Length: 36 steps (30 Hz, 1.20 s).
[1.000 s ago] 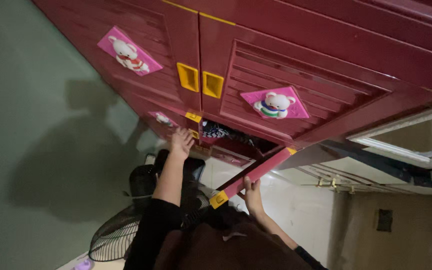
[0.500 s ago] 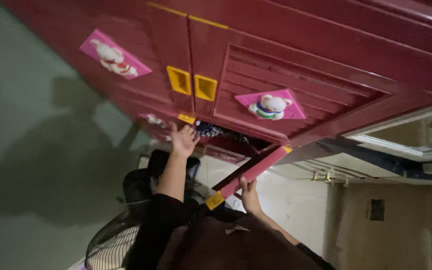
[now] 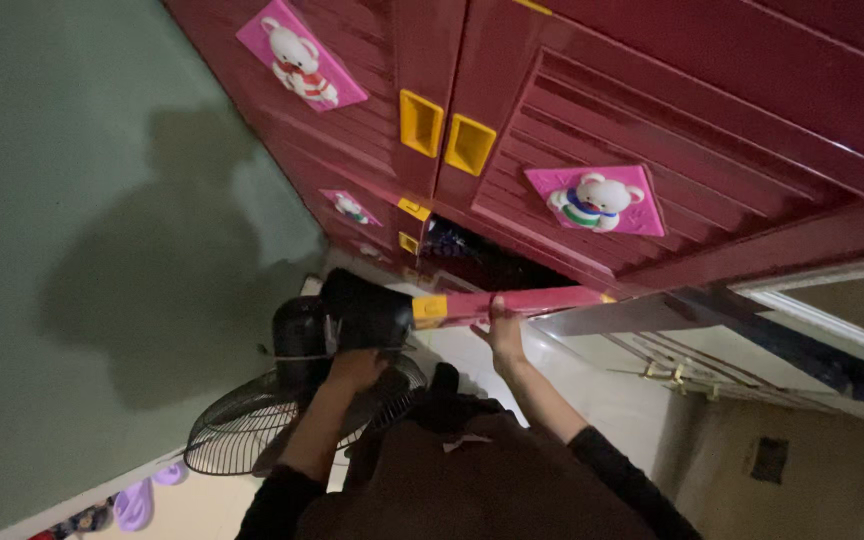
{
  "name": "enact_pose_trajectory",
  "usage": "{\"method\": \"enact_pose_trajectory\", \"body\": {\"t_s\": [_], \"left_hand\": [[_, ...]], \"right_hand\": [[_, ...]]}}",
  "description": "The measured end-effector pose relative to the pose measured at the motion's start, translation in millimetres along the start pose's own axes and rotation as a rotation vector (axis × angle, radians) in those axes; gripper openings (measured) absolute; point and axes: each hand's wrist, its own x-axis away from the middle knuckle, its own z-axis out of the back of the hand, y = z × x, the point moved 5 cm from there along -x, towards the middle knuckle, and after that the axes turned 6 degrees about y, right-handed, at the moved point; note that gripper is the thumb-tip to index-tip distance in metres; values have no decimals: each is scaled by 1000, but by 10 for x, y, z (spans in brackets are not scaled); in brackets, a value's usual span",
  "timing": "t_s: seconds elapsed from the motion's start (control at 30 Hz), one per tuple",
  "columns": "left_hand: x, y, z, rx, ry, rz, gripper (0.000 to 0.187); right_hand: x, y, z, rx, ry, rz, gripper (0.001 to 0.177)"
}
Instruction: The person opens and closes multiple cabinet doors and drawers in a bedroom, then moves a blue plush toy, a pillow, a bag, and a blanket on the bed.
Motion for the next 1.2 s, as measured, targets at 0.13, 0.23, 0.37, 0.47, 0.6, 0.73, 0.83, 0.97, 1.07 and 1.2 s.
{"method": "enact_pose_trajectory", "body": {"t_s": [0.13,0.23,0.37,0.47,0.6,0.73,0.83,0.97,1.07,1.2], "left_hand": [[59,43,-79,45,-45,136,47],[-91,310,-59,349,-50,54,50],[-642,842,246,1163,57,-221,70],[-1095,1002,353,1687,12,152,84],[-1503,1172,506,2172,109,438,99],[-1851,1322,648,2302,140,428,108],[-2008,1343,689,2259,104,302,109],[-2137,1242,656,2286,98,435,108],[-2192,1237,638,2346,89,371,104],[-2147,1127,607,2310,102,348,110]], "right_hand": [[-299,-395,-226,-5,-92,-39,29],[-491,-715,-340,-110,-205,-201,25],[-526,-900,-393,-245,-317,-354,27],[-488,-808,-356,-170,-325,-475,24],[-528,-821,-401,-328,-363,-372,25],[-558,-814,-403,-377,-435,-335,24],[-532,-773,-350,-295,-374,-403,28],[-528,-843,-380,-335,-241,-406,37],[-465,-1000,-509,-471,-447,-276,46],[-395,-990,-513,-410,-327,-375,48]]}}
